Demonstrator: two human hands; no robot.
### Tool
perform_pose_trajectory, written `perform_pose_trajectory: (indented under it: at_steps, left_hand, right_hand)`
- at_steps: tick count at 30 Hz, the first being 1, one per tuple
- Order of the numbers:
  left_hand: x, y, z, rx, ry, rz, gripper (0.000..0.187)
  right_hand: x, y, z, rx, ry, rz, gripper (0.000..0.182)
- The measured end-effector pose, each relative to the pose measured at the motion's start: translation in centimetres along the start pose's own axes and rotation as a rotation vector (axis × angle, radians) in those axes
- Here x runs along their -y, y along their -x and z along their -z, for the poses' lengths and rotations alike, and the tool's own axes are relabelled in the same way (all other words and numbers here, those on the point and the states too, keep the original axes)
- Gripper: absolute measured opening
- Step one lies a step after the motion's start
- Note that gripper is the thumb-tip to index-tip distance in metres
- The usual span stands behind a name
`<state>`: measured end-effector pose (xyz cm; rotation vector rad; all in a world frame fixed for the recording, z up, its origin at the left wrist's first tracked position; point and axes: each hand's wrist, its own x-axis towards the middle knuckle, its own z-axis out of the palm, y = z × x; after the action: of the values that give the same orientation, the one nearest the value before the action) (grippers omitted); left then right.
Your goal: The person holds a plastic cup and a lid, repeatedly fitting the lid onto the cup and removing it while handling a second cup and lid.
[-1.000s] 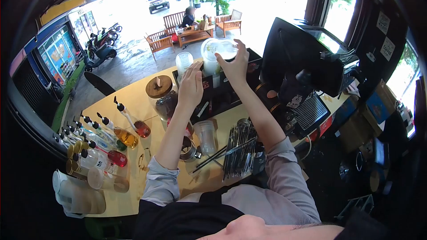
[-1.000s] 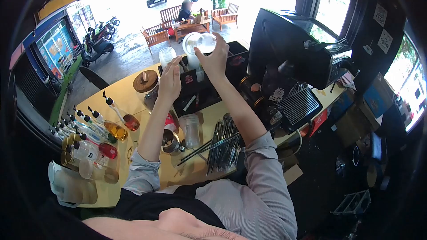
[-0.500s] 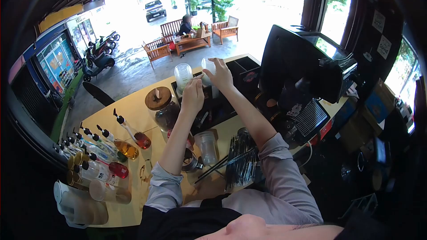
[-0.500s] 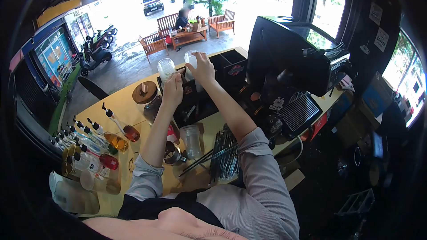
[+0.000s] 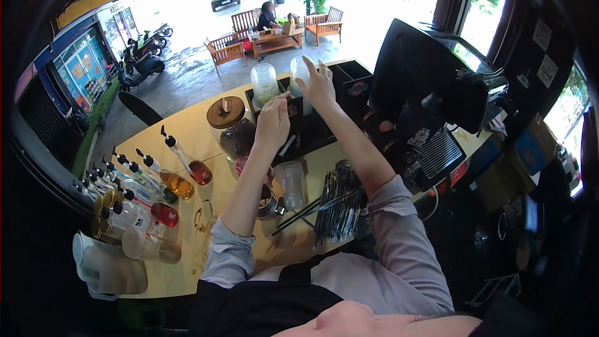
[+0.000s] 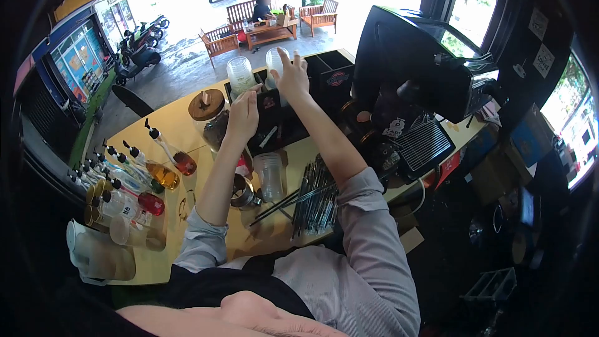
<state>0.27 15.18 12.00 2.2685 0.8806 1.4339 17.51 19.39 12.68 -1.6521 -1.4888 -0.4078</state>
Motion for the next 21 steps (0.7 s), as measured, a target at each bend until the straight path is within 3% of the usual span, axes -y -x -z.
perform_pose_trajectory:
  at_steps: [1, 3, 5, 6, 7, 10, 12, 15, 18, 19, 21]
  left_hand:
    - [-0.4, 0.6, 0.4, -0.001, 0.000, -0.002, 0.041]
    - [-1.2, 2.4, 1.2, -0.037, 0.033, -0.011, 0.041]
    - [-1.7, 4.4, 1.8, -0.051, 0.043, -0.017, 0.042]
    - [-2.0, 5.6, 1.9, -0.061, 0.050, -0.019, 0.044]
    - [-2.4, 6.7, 1.8, -0.060, 0.057, -0.025, 0.044]
    - [-3.4, 10.6, 0.8, -0.047, 0.160, 0.037, 0.041]
    - [-3.4, 13.1, -0.8, 0.018, 0.226, 0.118, 0.043]
    - [-2.2, 16.2, -2.8, 0.090, 0.188, 0.145, 0.043]
    - [-1.4, 18.2, -3.8, 0.146, 0.105, 0.233, 0.044]
    - [-1.1, 18.6, -4.2, 0.151, 0.107, 0.237, 0.044]
    - [-0.2, 19.4, -5.2, 0.122, 0.027, 0.223, 0.047]
  right_hand:
    - [0.7, 0.8, 0.8, -0.002, 0.000, 0.001, 0.060]
    - [2.2, 4.3, 2.7, -0.225, -0.201, 0.191, 0.064]
    - [2.8, 9.6, 2.2, -0.157, -0.364, 0.212, 0.060]
    - [3.1, 12.4, 2.5, -0.064, -0.442, 0.234, 0.061]
    - [3.1, 15.4, 2.1, 0.117, -0.578, 0.117, 0.066]
    - [1.3, 21.2, -1.9, 0.242, -0.525, 0.105, 0.076]
    - [0.9, 22.6, -2.8, 0.582, -0.284, -0.178, 0.075]
    - [-0.4, 22.7, -1.8, 0.699, -0.215, -0.226, 0.066]
    - [-2.3, 23.0, -0.7, 0.542, -0.432, -0.244, 0.053]
    - [-2.0, 23.0, 0.5, 0.388, -0.435, -0.170, 0.046]
    - [-1.3, 23.0, 2.6, 0.317, -0.367, -0.114, 0.046]
